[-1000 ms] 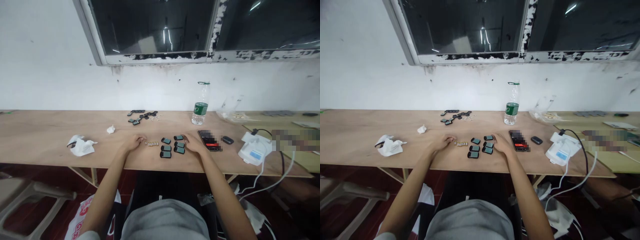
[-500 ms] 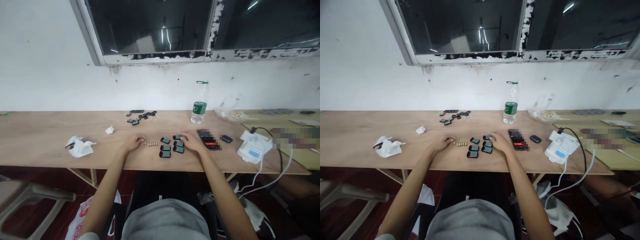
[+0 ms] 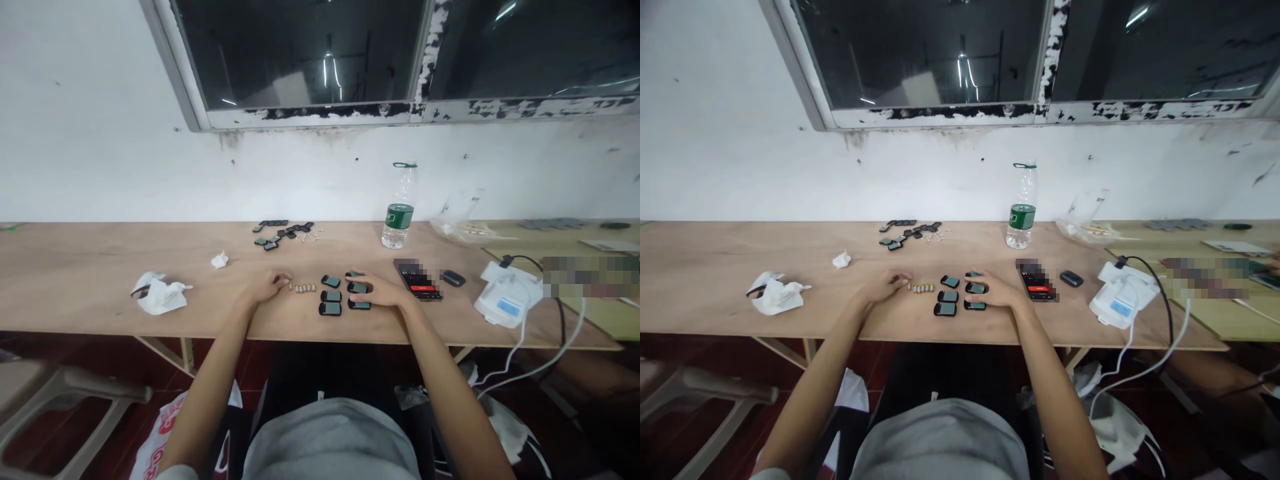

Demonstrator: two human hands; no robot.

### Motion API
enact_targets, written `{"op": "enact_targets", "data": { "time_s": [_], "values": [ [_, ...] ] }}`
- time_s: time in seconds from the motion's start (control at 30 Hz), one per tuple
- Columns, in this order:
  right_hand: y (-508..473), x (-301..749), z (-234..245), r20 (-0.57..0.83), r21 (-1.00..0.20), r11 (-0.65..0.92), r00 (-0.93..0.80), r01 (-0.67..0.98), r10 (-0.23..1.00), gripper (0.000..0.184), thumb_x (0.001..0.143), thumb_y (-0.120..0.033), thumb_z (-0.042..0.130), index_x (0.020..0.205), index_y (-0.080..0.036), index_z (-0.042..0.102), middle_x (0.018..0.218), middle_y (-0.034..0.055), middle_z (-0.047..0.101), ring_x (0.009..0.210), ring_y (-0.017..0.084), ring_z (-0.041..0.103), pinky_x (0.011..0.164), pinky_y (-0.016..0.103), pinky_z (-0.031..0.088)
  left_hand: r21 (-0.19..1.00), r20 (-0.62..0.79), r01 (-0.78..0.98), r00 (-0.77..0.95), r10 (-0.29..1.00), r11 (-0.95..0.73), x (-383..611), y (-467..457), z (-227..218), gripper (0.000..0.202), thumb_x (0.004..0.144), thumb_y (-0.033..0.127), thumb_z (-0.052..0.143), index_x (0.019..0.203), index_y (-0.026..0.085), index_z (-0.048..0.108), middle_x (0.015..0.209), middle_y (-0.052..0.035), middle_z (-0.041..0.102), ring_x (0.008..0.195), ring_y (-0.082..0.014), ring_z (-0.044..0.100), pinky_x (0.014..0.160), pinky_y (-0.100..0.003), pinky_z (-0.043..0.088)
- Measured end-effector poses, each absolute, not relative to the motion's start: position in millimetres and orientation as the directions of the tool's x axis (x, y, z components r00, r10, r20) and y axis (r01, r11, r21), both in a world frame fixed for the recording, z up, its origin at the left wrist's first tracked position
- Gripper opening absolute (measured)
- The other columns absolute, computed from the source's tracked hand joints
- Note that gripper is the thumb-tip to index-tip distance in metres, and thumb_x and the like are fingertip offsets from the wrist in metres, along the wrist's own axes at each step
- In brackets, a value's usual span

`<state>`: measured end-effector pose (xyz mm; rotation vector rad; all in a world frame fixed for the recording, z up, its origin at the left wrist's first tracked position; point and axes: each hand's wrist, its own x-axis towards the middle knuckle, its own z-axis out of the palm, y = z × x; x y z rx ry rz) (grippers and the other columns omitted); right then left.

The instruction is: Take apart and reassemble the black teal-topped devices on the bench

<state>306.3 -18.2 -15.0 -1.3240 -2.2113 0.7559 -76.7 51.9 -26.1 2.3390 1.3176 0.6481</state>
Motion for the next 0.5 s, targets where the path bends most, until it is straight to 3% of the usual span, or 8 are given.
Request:
{"op": "enact_targets", "data": {
  "time_s": [0.2,0.37,0.5],
  "values": [
    [-21.5,303.9,-8.5,0.062,-0.649,0.381,-0.453,0.659,0.89,0.066,0.081,-0.054,0.072,0.141,-0.029,0.058,0.162,0.0075,0.032,0.145,0.03,0.037,0.119,0.043,0.032,0.534,0.212,0.686,0.457,0.864,-0.494,-76.0,52.1,-25.7,0.04,0.089,0.049,0.051,0.107,0.02,0.071,0.105,-0.0076,0.074,0.098,-0.0269,0.068,0.088,-0.039,0.054],
    [-16.5,302.1,-13.1,0.214,-0.668,0.418,-0.379,0.615,0.9,0.041,0.099,-0.042,0.051,0.135,-0.028,0.063,0.151,0.0061,0.05,0.14,0.025,0.045,0.119,0.043,0.031,0.553,0.216,0.678,0.444,0.87,-0.483,-76.2,54.0,-26.8,0.041,0.09,0.05,0.049,0.104,0.02,0.073,0.11,-0.0079,0.074,0.105,-0.028,0.066,0.094,-0.04,0.052],
    [-11.3,303.6,-19.3,0.269,-0.61,0.438,-0.347,0.66,0.898,0.039,0.1,-0.03,0.046,0.135,-0.024,0.062,0.142,0.0078,0.06,0.132,0.024,0.053,0.116,0.043,0.036,0.602,0.211,0.668,0.395,0.894,-0.437,-77.5,52.5,-23.2,0.052,0.094,0.056,0.04,0.109,0.018,0.072,0.1,-0.0081,0.074,0.094,-0.0264,0.068,0.087,-0.039,0.053]
  ]
}}
